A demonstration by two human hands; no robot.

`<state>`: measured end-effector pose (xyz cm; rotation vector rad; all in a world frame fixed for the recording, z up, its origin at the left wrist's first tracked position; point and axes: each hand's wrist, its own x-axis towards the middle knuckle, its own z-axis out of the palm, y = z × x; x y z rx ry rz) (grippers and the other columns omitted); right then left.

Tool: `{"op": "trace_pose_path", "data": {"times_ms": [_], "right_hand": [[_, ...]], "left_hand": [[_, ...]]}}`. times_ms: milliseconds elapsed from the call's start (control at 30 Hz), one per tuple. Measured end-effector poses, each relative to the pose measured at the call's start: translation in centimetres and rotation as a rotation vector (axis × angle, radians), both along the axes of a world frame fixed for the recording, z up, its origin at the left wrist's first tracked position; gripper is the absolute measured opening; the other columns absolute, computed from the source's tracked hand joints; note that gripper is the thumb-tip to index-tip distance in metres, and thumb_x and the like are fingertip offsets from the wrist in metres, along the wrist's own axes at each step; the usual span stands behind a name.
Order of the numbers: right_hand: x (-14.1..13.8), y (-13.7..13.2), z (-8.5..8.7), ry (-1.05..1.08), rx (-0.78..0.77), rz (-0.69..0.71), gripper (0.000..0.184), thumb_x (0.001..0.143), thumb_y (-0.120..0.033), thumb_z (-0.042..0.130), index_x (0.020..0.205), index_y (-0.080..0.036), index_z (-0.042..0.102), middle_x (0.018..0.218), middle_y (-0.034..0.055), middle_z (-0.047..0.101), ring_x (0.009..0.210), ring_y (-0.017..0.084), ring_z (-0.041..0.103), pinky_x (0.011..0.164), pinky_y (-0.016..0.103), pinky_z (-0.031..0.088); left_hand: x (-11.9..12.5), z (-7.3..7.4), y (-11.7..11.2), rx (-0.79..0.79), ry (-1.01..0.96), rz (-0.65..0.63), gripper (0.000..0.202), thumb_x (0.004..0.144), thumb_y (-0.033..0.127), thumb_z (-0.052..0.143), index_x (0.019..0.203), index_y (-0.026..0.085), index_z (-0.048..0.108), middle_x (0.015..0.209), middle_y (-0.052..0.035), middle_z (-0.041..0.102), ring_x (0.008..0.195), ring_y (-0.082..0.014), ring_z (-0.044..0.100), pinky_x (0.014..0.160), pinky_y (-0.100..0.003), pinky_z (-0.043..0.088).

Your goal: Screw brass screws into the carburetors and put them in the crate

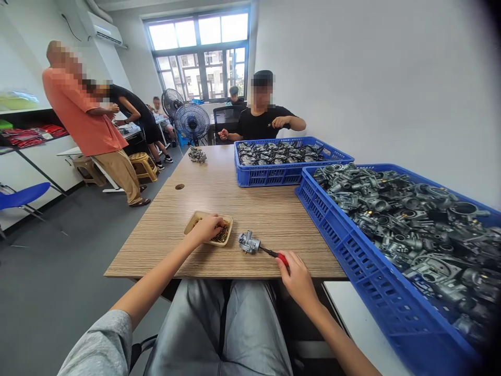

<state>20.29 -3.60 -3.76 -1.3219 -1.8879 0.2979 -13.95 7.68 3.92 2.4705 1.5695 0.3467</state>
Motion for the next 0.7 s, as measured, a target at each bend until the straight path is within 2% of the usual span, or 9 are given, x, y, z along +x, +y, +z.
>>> {"op": "trace_pose_path", "data": {"times_ms": [300,567,700], "right_hand": [[0.1,0.1,-0.2,-0.009,0.031,-0.006,0.025,0.105,-0.039,0.045,0.112,-0.022,0.062,0.105,0.0093,0.069,0.101,0.027,0.064,0.091,0.043,0.051],[0.1,0.2,-0.5,-0.013,0.033,-0.001,0.025,0.105,-0.039,0.045,0.113,-0.022,0.062,0.106,0.0089,0.069,0.102,0.027,0.064,0.091,0.043,0.051],[0.1,0.2,-0.4,-0.014,0.041,-0.004,0.026,0.104,-0.04,0.045,0.112,-0.021,0.062,0.105,0.0091,0.069,0.101,0.027,0.065,0.09,0.043,0.052]], "left_hand": [[0.1,0.2,-0.1,-0.004,0.012,-0.024,0.011,0.088,0.019,0.058,0.093,0.021,0.068,0.102,-0.0057,0.066,0.086,-0.0195,0.065,0.083,-0.029,0.05],[-1.4,1.3,0.3,0.044,-0.007,0.032,0.014,0.09,0.021,0.058,0.102,0.022,0.066,0.107,-0.0047,0.065,0.094,-0.0191,0.066,0.088,-0.029,0.049],[-1.6,1.5,0.2,0.036,0.015,-0.004,0.014,0.088,0.021,0.06,0.101,0.022,0.068,0.102,-0.0038,0.065,0.091,-0.0184,0.066,0.087,-0.028,0.049]]}}
